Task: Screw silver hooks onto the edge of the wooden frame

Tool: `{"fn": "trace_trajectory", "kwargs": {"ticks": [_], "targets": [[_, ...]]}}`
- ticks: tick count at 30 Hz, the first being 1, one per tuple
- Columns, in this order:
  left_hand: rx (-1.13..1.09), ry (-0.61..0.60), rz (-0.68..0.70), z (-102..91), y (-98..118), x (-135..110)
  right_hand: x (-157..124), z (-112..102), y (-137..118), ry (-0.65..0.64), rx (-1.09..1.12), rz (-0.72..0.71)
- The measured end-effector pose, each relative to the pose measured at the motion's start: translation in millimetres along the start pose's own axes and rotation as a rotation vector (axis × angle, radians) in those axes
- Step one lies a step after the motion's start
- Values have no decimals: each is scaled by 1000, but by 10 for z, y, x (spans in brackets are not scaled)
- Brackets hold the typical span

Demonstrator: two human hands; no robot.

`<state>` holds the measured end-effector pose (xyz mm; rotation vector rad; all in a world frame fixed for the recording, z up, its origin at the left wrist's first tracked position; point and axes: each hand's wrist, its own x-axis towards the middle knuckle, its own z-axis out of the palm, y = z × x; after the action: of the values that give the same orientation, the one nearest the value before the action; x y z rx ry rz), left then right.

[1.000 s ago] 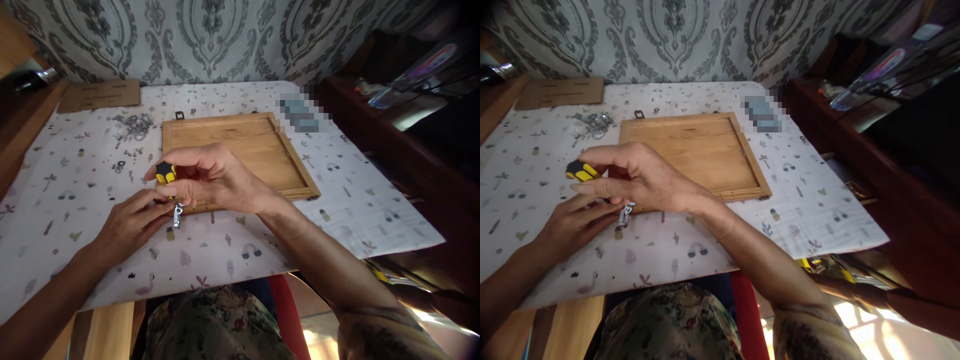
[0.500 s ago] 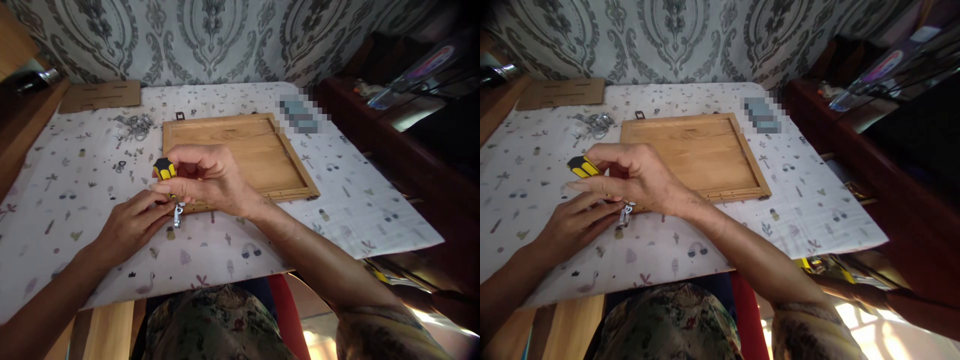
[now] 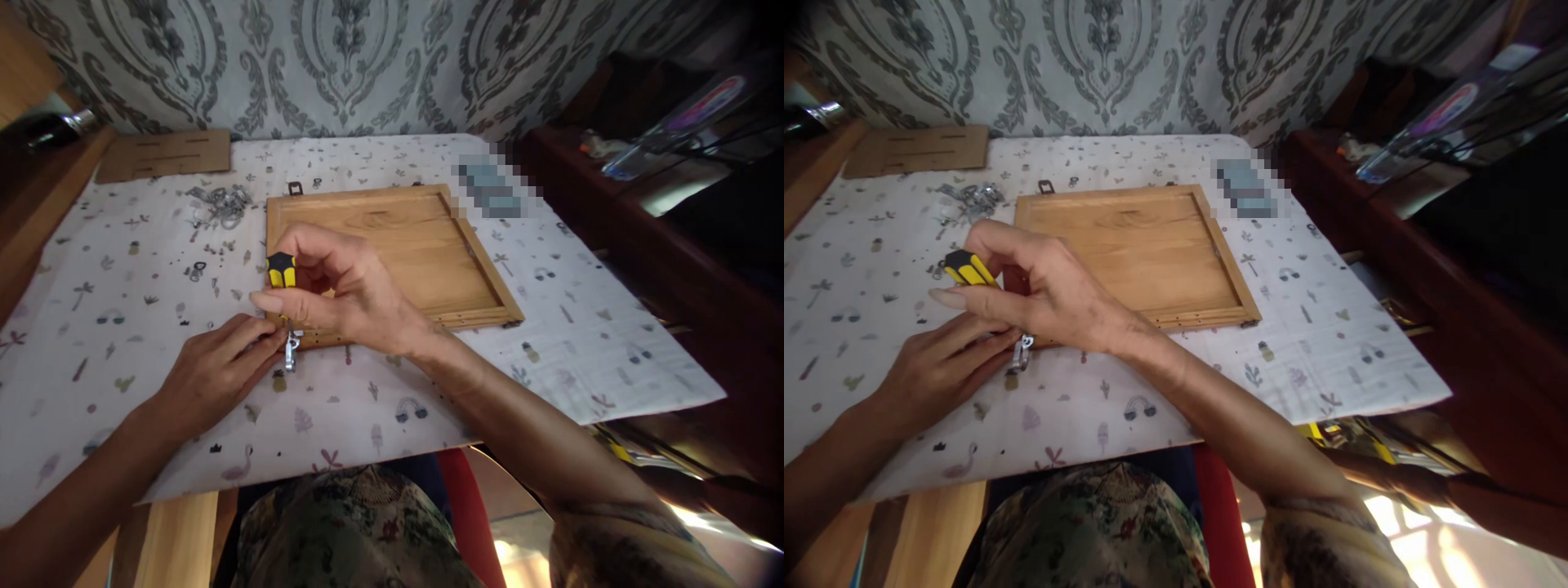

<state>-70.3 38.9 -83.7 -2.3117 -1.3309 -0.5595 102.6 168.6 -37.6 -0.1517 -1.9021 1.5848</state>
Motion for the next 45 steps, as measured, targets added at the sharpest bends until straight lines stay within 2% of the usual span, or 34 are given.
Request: {"fn": "trace_trajectory", "kwargs": {"ticks": [5,10,16,21,38,45], "targets": [[55,17,37,-15,21,52,-28,-67,-82,-76,-43,4],[45,41,36,-11,25,58,-16,-33,-18,-47,-86,-27],[-4,-55,12,-30,-14,2,-8,-9,27,-17,-77,-35],[-49,-78,-18,-27,-20,-31,-17,-19,6,-26,-67,-34],[-47,-8,-69,33,1,-73,-40,6,-62,-26,-168,-65],[-43,10,-61,41,3,-66,-36,21,-67,-25,-125,-9]]}}
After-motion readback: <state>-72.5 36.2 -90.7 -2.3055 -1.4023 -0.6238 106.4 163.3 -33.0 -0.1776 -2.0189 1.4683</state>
